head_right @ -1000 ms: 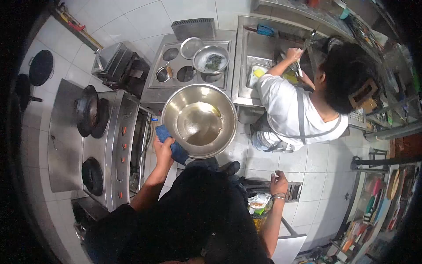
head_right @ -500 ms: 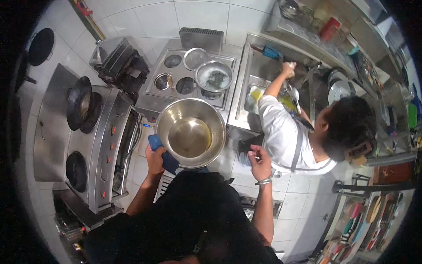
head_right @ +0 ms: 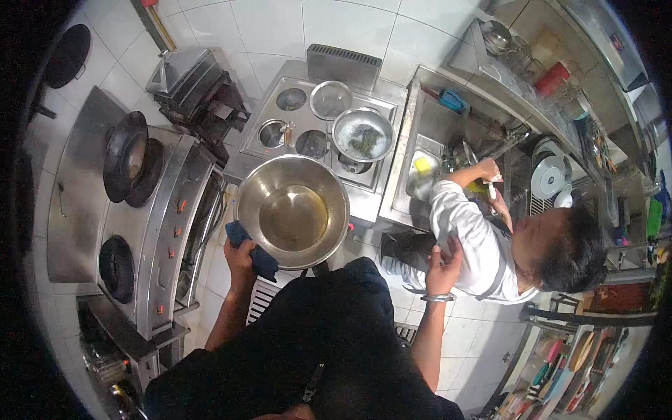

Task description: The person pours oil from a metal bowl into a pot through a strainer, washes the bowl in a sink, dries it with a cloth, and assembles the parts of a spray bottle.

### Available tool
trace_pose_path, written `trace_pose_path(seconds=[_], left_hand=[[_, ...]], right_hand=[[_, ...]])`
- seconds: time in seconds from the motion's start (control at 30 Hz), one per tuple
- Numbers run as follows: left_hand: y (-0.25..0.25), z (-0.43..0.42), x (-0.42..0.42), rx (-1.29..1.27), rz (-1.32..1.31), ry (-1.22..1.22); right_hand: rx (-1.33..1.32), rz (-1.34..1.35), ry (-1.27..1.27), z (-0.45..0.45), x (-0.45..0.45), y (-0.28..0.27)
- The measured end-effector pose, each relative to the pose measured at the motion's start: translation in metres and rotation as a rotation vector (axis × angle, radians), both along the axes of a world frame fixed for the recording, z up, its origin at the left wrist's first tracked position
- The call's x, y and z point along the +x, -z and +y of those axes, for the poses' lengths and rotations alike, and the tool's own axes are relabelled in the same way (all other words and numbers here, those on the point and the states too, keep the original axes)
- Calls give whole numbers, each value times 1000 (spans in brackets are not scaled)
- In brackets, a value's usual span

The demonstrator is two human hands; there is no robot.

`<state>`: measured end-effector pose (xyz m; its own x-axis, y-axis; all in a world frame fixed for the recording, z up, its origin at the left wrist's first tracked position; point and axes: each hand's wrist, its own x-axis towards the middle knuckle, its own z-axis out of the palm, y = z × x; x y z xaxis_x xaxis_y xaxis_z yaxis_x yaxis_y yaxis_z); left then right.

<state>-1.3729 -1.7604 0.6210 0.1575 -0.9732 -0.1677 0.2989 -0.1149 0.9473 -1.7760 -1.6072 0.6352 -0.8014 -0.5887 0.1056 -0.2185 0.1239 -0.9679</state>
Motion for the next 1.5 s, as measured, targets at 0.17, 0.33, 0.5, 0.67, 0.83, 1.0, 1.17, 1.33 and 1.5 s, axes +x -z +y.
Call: trace_pose_path(seconds=[0.17, 0.33, 0.5, 0.67, 0.83, 1.0, 1.17, 1.33, 1.5], left_hand=[[2, -9, 2, 124, 1, -89], [-17, -13, -11, 43, -54, -40], [-45, -37, -46, 30, 45, 57], [-69, -72, -117, 40, -10, 112], [-83, -107, -223, 95, -74, 210], [-61, -146, -355, 119, -58, 365], [-4, -184, -495, 283, 107, 538], [87, -220, -614, 237, -68, 658], [113, -232, -686, 238, 74, 766]], right_hand=[[141, 98, 7, -8, -20, 15], [224, 14, -56, -36, -21, 18], [176, 78, -69, -67, -47, 34], [34, 7, 63, -117, -118, 21], [-33, 78, 209, -163, -259, 12], [-72, 136, 444, -207, -432, 28], [206, 210, 541, -245, -536, 22], [54, 237, 294, -294, -571, 79], [-383, -795, 129, -318, -567, 77]])
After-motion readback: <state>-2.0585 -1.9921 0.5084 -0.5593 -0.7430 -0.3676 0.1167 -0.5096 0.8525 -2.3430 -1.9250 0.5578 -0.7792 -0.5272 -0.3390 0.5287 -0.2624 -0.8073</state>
